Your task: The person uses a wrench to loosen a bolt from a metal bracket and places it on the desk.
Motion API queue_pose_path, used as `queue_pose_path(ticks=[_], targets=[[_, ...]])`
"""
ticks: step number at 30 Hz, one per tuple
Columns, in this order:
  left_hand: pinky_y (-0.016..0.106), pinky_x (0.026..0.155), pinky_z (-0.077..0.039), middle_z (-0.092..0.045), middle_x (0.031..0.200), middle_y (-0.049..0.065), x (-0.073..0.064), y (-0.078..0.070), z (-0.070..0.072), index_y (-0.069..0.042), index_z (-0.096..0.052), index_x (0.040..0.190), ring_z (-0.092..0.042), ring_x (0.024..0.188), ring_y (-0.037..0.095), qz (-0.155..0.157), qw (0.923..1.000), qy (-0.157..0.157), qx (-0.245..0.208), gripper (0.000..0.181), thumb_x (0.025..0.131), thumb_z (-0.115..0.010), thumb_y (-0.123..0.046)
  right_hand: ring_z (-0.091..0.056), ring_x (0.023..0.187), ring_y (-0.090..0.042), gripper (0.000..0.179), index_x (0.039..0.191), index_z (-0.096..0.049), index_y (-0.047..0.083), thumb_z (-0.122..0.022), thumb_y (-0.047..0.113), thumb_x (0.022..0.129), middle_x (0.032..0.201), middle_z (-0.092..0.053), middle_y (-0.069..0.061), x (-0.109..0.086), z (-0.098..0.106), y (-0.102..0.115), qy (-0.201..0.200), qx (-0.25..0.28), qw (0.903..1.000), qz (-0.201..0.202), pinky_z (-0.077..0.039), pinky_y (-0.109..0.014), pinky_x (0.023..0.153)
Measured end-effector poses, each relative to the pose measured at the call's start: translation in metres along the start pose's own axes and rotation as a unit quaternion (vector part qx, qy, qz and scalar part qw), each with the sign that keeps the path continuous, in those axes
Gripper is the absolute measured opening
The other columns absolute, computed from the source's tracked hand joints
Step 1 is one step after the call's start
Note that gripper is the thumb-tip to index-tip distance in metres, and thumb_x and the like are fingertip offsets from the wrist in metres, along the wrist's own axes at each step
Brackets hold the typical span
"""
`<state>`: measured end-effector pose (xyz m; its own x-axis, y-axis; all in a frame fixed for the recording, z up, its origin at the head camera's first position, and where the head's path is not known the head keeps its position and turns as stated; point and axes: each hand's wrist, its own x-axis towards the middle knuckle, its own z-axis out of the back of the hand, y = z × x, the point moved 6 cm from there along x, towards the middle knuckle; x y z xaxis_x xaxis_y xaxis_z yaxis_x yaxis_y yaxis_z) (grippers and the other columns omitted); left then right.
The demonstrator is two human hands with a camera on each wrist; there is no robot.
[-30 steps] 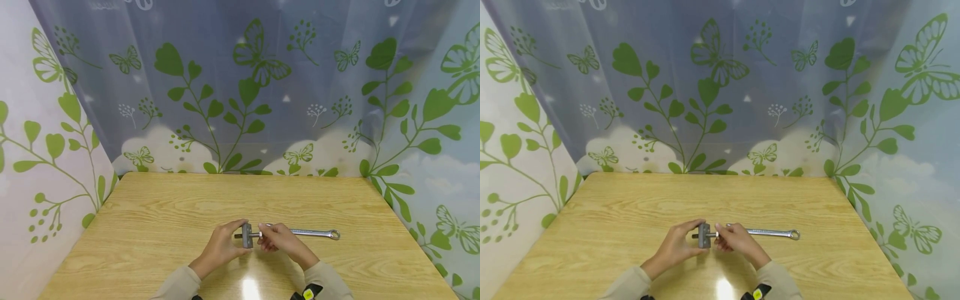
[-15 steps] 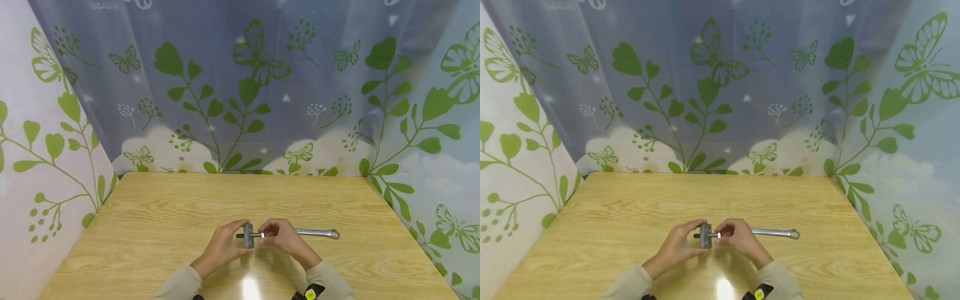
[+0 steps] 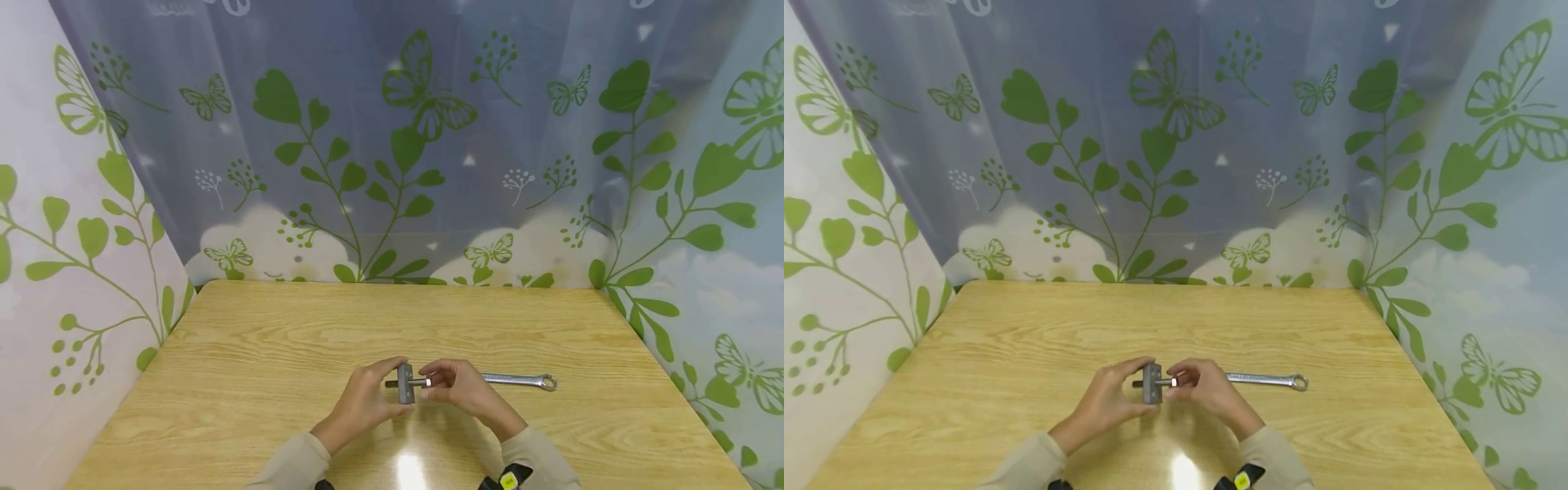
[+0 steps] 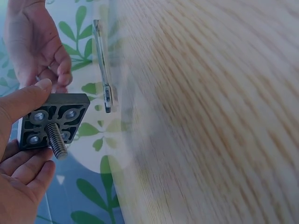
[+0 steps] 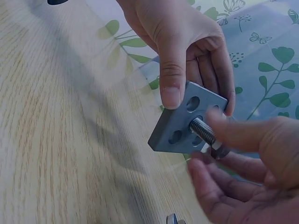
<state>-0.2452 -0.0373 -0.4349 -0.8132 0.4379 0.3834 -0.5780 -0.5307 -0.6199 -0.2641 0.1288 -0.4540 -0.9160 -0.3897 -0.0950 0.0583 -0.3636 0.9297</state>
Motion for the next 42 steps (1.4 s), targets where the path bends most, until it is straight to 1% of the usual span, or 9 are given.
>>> queue_pose_path(ticks=[5, 10, 16, 19, 22, 28, 35, 39, 42], targets=[[0.036, 0.095, -0.053, -0.064, 0.122, 0.016, 0.000, 0.000, 0.001, 0.002, -0.058, 0.126, -0.063, 0.111, 0.029, 0.000, 1.0000, -0.004, 0.001, 0.071, 0.065, -0.089, -0.013, -0.066, 0.083, -0.025, 0.050, 0.101, -0.064, -0.008, -0.052, 0.040, 0.099, 0.089, -0.067, -0.011, 0.000, -0.003, -0.005, 0.025, 0.033, 0.9986, -0.032, -0.059, -0.040, 0.079], [0.036, 0.094, -0.053, -0.064, 0.122, 0.016, 0.001, -0.001, 0.000, 0.002, -0.058, 0.126, -0.063, 0.110, 0.029, -0.004, 1.0000, -0.003, 0.005, 0.071, 0.065, -0.089, -0.013, -0.064, 0.067, -0.016, 0.064, 0.087, -0.065, -0.007, -0.039, 0.051, 0.100, 0.073, -0.066, -0.004, 0.001, -0.004, -0.009, 0.018, 0.046, 0.9971, -0.058, -0.059, -0.035, 0.066], [0.036, 0.095, -0.053, -0.064, 0.123, 0.016, 0.001, -0.001, 0.001, 0.002, -0.057, 0.126, -0.062, 0.112, 0.029, -0.006, 1.0000, -0.003, 0.002, 0.070, 0.065, -0.089, -0.014, -0.060, 0.063, -0.015, 0.057, 0.086, -0.065, -0.009, -0.047, 0.044, 0.099, 0.068, -0.063, -0.002, 0.002, -0.004, -0.008, 0.017, 0.024, 0.9986, -0.043, -0.055, -0.033, 0.062], [0.037, 0.095, -0.053, -0.064, 0.123, 0.016, 0.001, -0.001, 0.000, 0.002, -0.057, 0.126, -0.063, 0.111, 0.029, -0.005, 1.0000, -0.003, -0.002, 0.070, 0.065, -0.089, -0.013, -0.061, 0.068, -0.018, 0.041, 0.094, -0.065, -0.006, -0.058, 0.034, 0.096, 0.075, -0.064, -0.005, 0.001, -0.002, -0.004, 0.009, 0.012, 0.9998, -0.015, -0.055, -0.036, 0.065], [0.037, 0.095, -0.053, -0.064, 0.122, 0.016, 0.000, 0.000, 0.001, 0.001, -0.057, 0.127, -0.063, 0.110, 0.029, -0.002, 1.0000, -0.002, -0.003, 0.070, 0.065, -0.089, -0.012, -0.060, 0.075, -0.018, 0.025, 0.099, -0.066, -0.001, -0.069, 0.022, 0.089, 0.084, -0.064, -0.008, 0.000, 0.001, 0.000, -0.006, -0.001, 0.9998, 0.016, -0.054, -0.032, 0.066], [0.038, 0.094, -0.053, -0.064, 0.123, 0.015, 0.002, 0.000, 0.000, 0.001, -0.057, 0.127, -0.063, 0.110, 0.029, 0.000, 1.0000, -0.002, 0.002, 0.071, 0.065, -0.089, -0.013, -0.058, 0.077, -0.015, 0.019, 0.100, -0.065, -0.003, -0.072, 0.002, 0.083, 0.090, -0.064, -0.014, 0.000, 0.003, 0.005, -0.018, 0.003, 0.9985, 0.051, -0.052, -0.021, 0.065], [0.038, 0.095, -0.053, -0.064, 0.123, 0.015, 0.002, -0.001, 0.001, 0.000, -0.057, 0.128, -0.062, 0.112, 0.029, 0.004, 1.0000, -0.001, 0.003, 0.071, 0.066, -0.089, -0.013, -0.058, 0.078, -0.015, 0.022, 0.103, -0.065, -0.004, -0.072, 0.002, 0.083, 0.091, -0.064, -0.013, -0.001, 0.003, 0.004, -0.017, 0.010, 0.9983, 0.055, -0.053, -0.022, 0.065], [0.038, 0.095, -0.053, -0.064, 0.123, 0.016, 0.002, -0.001, 0.001, 0.002, -0.057, 0.127, -0.062, 0.112, 0.030, 0.001, 1.0000, -0.003, 0.001, 0.071, 0.065, -0.089, -0.012, -0.060, 0.085, -0.017, 0.037, 0.116, -0.061, -0.004, -0.073, 0.014, 0.086, 0.101, -0.064, -0.013, -0.001, 0.001, 0.001, -0.002, 0.006, 0.9996, 0.029, -0.055, -0.028, 0.072], [0.038, 0.094, -0.053, -0.064, 0.122, 0.015, 0.001, 0.000, 0.000, 0.002, -0.058, 0.126, -0.063, 0.111, 0.029, 0.000, 1.0000, -0.007, 0.001, 0.071, 0.064, -0.090, -0.012, -0.064, 0.091, -0.025, 0.046, 0.123, -0.057, -0.007, -0.066, 0.026, 0.092, 0.105, -0.065, -0.016, -0.002, 0.000, -0.001, 0.011, 0.019, 0.9997, 0.008, -0.057, -0.036, 0.079]])
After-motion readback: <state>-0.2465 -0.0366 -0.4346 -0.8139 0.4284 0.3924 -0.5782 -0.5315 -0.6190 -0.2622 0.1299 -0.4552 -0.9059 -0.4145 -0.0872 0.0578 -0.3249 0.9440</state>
